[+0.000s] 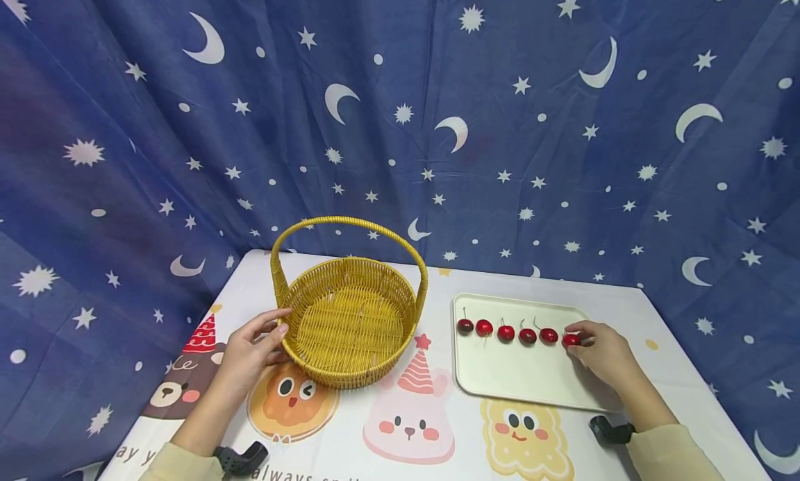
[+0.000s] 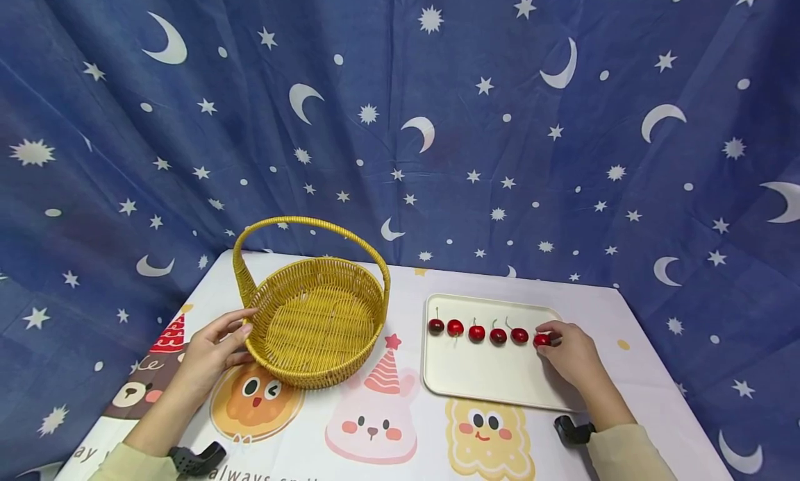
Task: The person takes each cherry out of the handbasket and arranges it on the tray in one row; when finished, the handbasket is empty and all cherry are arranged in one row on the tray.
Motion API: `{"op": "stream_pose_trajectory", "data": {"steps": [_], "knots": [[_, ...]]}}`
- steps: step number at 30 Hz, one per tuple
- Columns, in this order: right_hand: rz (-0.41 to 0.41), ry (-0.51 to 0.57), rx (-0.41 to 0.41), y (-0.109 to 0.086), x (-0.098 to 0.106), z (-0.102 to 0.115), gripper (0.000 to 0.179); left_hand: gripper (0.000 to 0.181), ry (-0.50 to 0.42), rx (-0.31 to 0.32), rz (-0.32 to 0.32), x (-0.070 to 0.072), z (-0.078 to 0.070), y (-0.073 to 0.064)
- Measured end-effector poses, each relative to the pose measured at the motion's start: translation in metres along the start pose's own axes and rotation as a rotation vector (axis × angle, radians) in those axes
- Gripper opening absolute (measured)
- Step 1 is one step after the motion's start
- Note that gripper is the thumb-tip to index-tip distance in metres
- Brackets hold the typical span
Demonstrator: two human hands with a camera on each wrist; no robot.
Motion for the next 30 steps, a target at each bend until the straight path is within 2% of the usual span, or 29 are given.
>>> {"op": "stream_pose_trajectory", "data": {"steps": [15,21,24,26,30], "knots": [[-0.002,0.019,-0.005,-0.002,0.002,-0.003,0.042,0.048,-0.028,0.000,0.015,-0.003,0.000,0.004],[0.005,0.020,-0.003,-0.005,0.010,-0.003,0.046,0.047,0.016,0.005,0.010,-0.006,-0.003,0.004],[-0.015,-0.008,0.027,-0.009,0.016,0.001,0.046,0.047,0.069,0.002,0.007,-0.004,-0.006,0.002],[-0.041,-0.023,0.045,-0.013,0.021,0.004,0.046,0.047,0.145,-0.016,0.002,-0.001,-0.010,0.000],[-0.090,-0.036,0.060,-0.023,0.029,0.015,0.051,0.045,0.422,-0.111,-0.071,0.005,-0.023,-0.005]]}}
Point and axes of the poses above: each hand's wrist, its own y-axis towards the middle knuckle, its own x-axis out of the back of the hand, z = x × y, the point moved 6 cm from there along y, towards the middle knuckle, and after that the axes turned 3 degrees about y, right-handed, at the moved point
